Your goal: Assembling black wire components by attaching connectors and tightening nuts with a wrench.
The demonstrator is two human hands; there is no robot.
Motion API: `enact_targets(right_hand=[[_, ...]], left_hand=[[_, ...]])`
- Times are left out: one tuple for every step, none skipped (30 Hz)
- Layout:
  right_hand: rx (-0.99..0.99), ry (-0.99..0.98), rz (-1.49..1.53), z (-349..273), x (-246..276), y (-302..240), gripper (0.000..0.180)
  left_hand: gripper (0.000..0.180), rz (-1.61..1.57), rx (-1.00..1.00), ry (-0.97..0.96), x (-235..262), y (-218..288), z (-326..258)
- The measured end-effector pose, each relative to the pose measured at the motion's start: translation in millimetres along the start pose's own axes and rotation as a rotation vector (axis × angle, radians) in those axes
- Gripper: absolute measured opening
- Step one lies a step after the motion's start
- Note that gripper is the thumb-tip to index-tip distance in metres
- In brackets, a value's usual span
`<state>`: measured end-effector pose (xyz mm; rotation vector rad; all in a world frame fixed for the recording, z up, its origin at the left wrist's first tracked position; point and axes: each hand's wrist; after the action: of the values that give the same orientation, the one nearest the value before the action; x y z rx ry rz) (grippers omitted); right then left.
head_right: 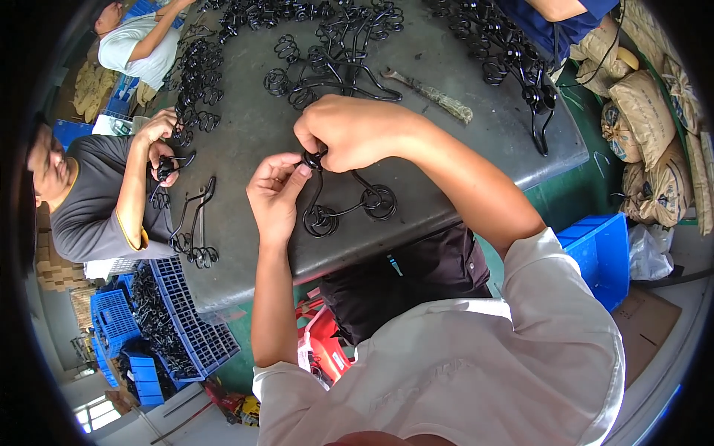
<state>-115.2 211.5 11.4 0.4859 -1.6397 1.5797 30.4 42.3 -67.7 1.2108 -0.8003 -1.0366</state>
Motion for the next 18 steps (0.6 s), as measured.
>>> enact_targets(right_hand=[[0.033, 0.073, 0.008, -4, -2, 0, 0.022], [0.066, 0.146, 0.015, -8, -5, -1, 0.024], [0.063, 0.144, 0.005, -12, -8, -1, 0.024], [0.064, 0.226, 0.042, -15, -11, 0, 0.027], [0.065, 0.306, 0.081, -19, -13, -2, 0.031], [0.019, 0.321, 0.084, -24, -14, -6, 0.036], [0.018, 0.319, 0.076, -28, -18, -7, 0.036], [0.018, 0.366, 0.095, -31, -24, -5, 0.036], [0.018, 0.412, 0.114, -34, -28, -5, 0.036], [0.015, 0.431, 0.134, -37, -31, -6, 0.036], [0.016, 0.433, 0.127, -38, -34, -5, 0.036], [0.015, 0.437, 0.134, -38, -36, -5, 0.036], [0.013, 0.441, 0.141, -38, -37, -5, 0.036], [0.052, 0.455, 0.109, -37, -37, -4, 0.034], [0.051, 0.456, 0.106, -36, -34, -4, 0.034], [0.043, 0.407, 0.1, -34, -31, -5, 0.033], [0.035, 0.358, 0.094, -32, -28, -6, 0.032], [0.036, 0.358, 0.092, -29, -26, -7, 0.032]], left_hand=[[0.02, -0.008, -0.004, 0.0, 0, 0, 1], [0.019, -0.003, -0.005, -0.009, 1, -1, 2], [0.019, 0.001, -0.007, -0.019, 1, -1, 2], [0.019, -0.007, -0.012, -0.02, 1, 0, 4], [0.019, -0.003, -0.01, -0.03, 2, 0, 4], [0.018, 0.001, -0.007, -0.04, 2, 1, 4], [0.018, -0.006, -0.012, -0.04, 3, 2, 3], [0.018, -0.002, -0.013, -0.05, 3, 3, 3], [0.018, 0.003, -0.014, -0.06, 4, 4, 3], [0.018, -0.003, -0.022, -0.062, 4, 5, 3], [0.017, 0.004, -0.027, -0.08, 5, 4, 3], [0.016, 0.01, -0.032, -0.097, 7, 3, 3], [0.016, 0.008, -0.038, -0.099, 8, 4, 5], [0.015, 0.044, -0.044, -0.134, 10, 6, 8], [0.015, 0.08, -0.051, -0.168, 11, 7, 10], [0.015, 0.078, -0.053, -0.17, 13, 9, 14], [0.014, 0.11, -0.056, -0.225, 14, 14, 19], [0.013, 0.143, -0.058, -0.28, 16, 17, 23]])
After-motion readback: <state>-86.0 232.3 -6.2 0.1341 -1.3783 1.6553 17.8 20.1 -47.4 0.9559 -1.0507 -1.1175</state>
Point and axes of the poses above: each hand's wrist, its own z-axis towards the middle knuckle, its own x-axis out of the back of the hand, y = z × x
